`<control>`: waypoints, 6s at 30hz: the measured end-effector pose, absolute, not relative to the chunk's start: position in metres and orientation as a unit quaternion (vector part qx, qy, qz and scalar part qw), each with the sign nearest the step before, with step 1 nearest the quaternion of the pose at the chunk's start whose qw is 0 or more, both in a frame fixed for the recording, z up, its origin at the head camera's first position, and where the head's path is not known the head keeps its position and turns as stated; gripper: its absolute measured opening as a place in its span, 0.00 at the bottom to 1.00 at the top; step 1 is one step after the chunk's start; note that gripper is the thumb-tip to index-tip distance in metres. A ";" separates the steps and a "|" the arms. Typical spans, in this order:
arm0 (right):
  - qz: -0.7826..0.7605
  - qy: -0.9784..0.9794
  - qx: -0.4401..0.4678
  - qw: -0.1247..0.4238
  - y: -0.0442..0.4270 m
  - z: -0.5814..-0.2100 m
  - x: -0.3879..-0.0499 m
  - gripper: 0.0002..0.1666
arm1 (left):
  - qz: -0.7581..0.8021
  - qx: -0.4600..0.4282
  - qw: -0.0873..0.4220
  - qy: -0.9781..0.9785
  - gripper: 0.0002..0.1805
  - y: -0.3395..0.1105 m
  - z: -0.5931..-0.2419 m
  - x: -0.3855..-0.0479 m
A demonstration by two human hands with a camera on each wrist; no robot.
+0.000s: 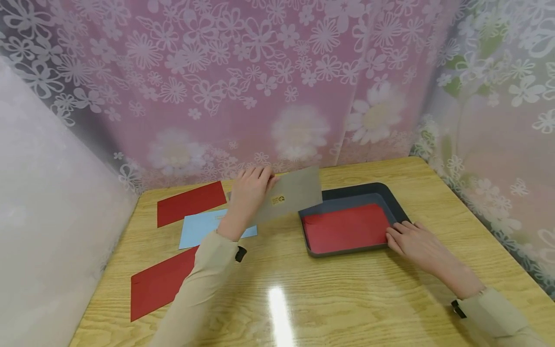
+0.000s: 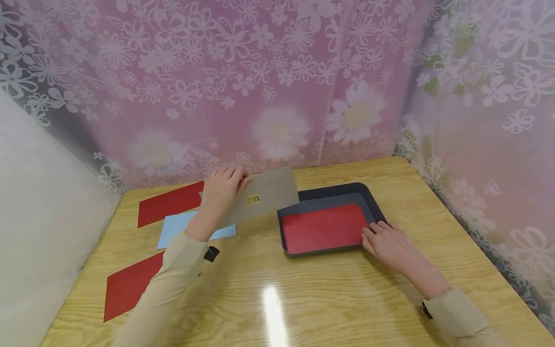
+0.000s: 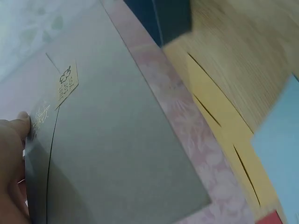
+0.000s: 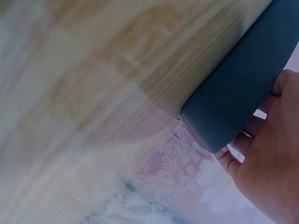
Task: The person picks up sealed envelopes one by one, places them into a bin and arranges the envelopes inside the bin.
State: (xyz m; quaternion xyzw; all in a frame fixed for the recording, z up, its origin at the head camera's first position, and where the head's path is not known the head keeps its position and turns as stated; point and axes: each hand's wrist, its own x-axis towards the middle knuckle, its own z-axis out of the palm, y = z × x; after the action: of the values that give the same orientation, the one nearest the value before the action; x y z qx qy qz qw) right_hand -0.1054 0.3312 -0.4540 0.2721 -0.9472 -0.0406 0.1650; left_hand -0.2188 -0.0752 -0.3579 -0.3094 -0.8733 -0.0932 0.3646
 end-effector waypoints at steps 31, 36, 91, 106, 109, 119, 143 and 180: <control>-0.027 -0.926 0.294 0.233 0.328 -0.458 -0.110 0.07 | -0.123 -0.399 0.109 -0.902 0.14 0.064 -0.417 -0.205; -0.020 -0.914 0.308 0.262 0.327 -0.457 -0.110 0.15 | -0.081 -0.378 0.095 -0.918 0.17 0.065 -0.425 -0.206; -0.028 -0.915 0.311 0.254 0.331 -0.458 -0.109 0.15 | -0.133 -0.130 0.247 -0.951 0.05 -0.234 -0.417 -0.147; -0.030 -0.916 0.310 0.252 0.330 -0.458 -0.109 0.12 | -0.109 -0.082 0.105 -0.985 0.15 -0.308 -0.438 -0.113; -0.029 -0.914 0.313 0.256 0.330 -0.459 -0.109 0.15 | -0.114 -0.075 0.060 -0.989 0.21 -0.314 -0.440 -0.108; -0.040 -0.912 0.322 0.251 0.332 -0.458 -0.108 0.25 | -0.141 -0.068 -0.007 -0.988 0.37 -0.321 -0.441 -0.103; -0.048 -0.902 0.335 0.267 0.333 -0.459 -0.109 0.38 | -0.184 -0.145 0.151 -0.961 0.13 -0.296 -0.442 -0.115; -0.029 -0.902 0.328 0.280 0.331 -0.460 -0.110 0.34 | -0.071 -0.330 0.307 -0.890 0.11 -0.155 -0.378 -0.179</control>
State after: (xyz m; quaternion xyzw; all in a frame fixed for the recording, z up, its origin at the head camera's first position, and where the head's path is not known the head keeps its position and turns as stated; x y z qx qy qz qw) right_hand -0.1099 0.3312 -0.4601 0.3280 -0.9019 -0.0286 0.2795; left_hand -0.1789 -0.1546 -0.3785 -0.3296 -0.8901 -0.0705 0.3066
